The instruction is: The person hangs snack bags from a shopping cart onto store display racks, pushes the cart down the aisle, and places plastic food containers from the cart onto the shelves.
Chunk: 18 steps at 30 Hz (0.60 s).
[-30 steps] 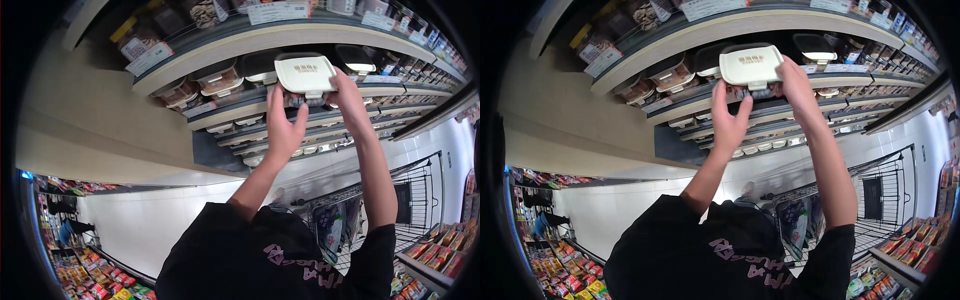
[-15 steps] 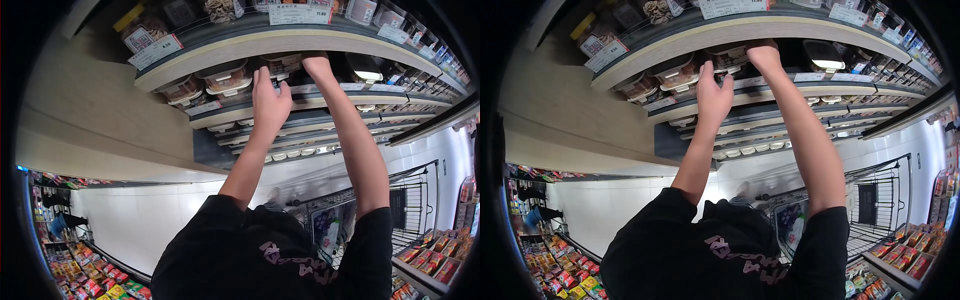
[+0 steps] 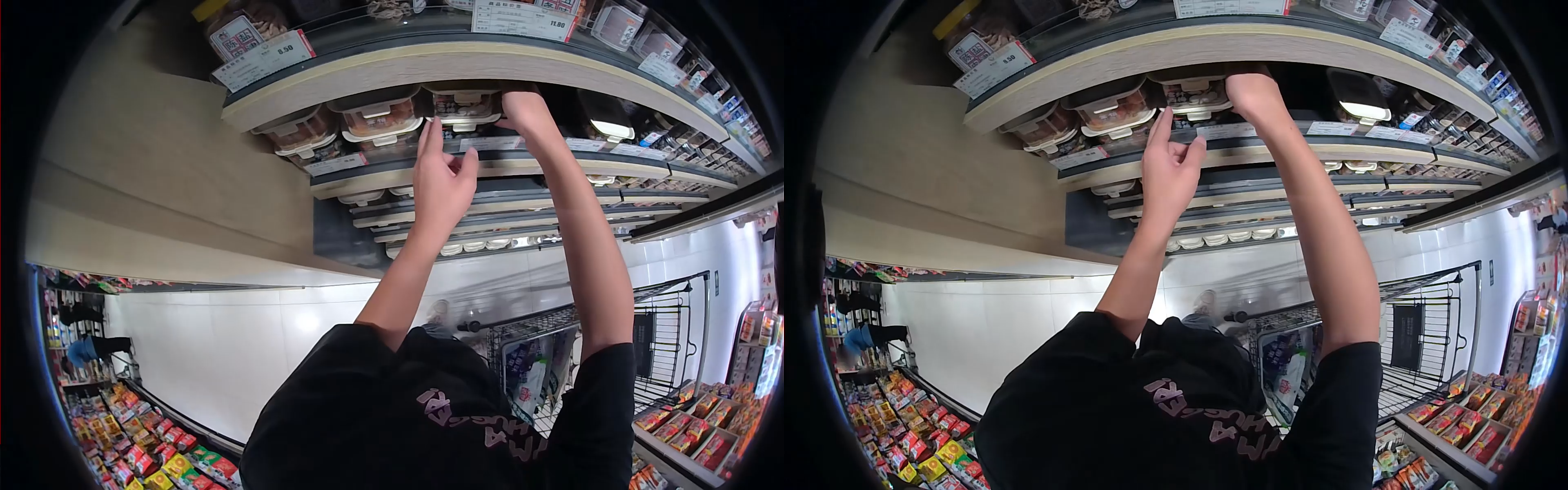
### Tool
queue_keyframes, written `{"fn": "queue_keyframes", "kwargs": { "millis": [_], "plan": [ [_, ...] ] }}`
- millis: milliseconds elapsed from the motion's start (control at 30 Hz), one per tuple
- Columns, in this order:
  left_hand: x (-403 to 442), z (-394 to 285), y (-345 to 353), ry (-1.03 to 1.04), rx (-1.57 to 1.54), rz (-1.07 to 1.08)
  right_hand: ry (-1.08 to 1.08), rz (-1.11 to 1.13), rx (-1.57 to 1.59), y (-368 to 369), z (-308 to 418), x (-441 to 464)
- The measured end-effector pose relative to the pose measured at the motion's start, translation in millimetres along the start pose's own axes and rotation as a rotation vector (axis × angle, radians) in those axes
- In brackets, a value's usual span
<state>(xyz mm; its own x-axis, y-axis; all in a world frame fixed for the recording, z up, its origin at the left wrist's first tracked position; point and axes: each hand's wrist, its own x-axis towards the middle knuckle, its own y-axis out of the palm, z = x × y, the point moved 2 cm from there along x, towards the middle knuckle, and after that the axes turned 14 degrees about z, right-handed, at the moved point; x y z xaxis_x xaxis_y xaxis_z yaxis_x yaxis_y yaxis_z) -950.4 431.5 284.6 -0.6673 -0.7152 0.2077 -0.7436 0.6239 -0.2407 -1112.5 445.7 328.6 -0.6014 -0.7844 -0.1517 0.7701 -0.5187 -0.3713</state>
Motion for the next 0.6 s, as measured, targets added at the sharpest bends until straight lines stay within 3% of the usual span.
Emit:
{"fn": "queue_keyframes", "kwargs": {
  "millis": [67,100,167,267,500,567,600],
  "plan": [
    [-4,4,2,-0.029,-0.068,0.015,-0.142,0.1,-0.433,-2,-13,14],
    [-5,5,3,-0.029,-0.071,0.02,-0.137,0.096,-0.433,-4,-17,13],
    [-4,5,4,0.028,-0.089,0.007,-0.09,0.04,-0.129,-3,-7,-3],
    [-6,3,4,0.081,-0.049,-0.019,-0.002,0.026,-0.064,1,-6,-4],
    [-6,17,0,-0.014,-0.195,-0.024,0.058,0.001,-0.191,5,7,-21],
    [-3,24,0,-0.032,-0.277,-0.01,-0.063,-0.071,0.297,9,-27,15],
    [-1,26,1,-0.036,-0.277,-0.01,-0.06,-0.07,0.297,10,-28,19]
  ]
}}
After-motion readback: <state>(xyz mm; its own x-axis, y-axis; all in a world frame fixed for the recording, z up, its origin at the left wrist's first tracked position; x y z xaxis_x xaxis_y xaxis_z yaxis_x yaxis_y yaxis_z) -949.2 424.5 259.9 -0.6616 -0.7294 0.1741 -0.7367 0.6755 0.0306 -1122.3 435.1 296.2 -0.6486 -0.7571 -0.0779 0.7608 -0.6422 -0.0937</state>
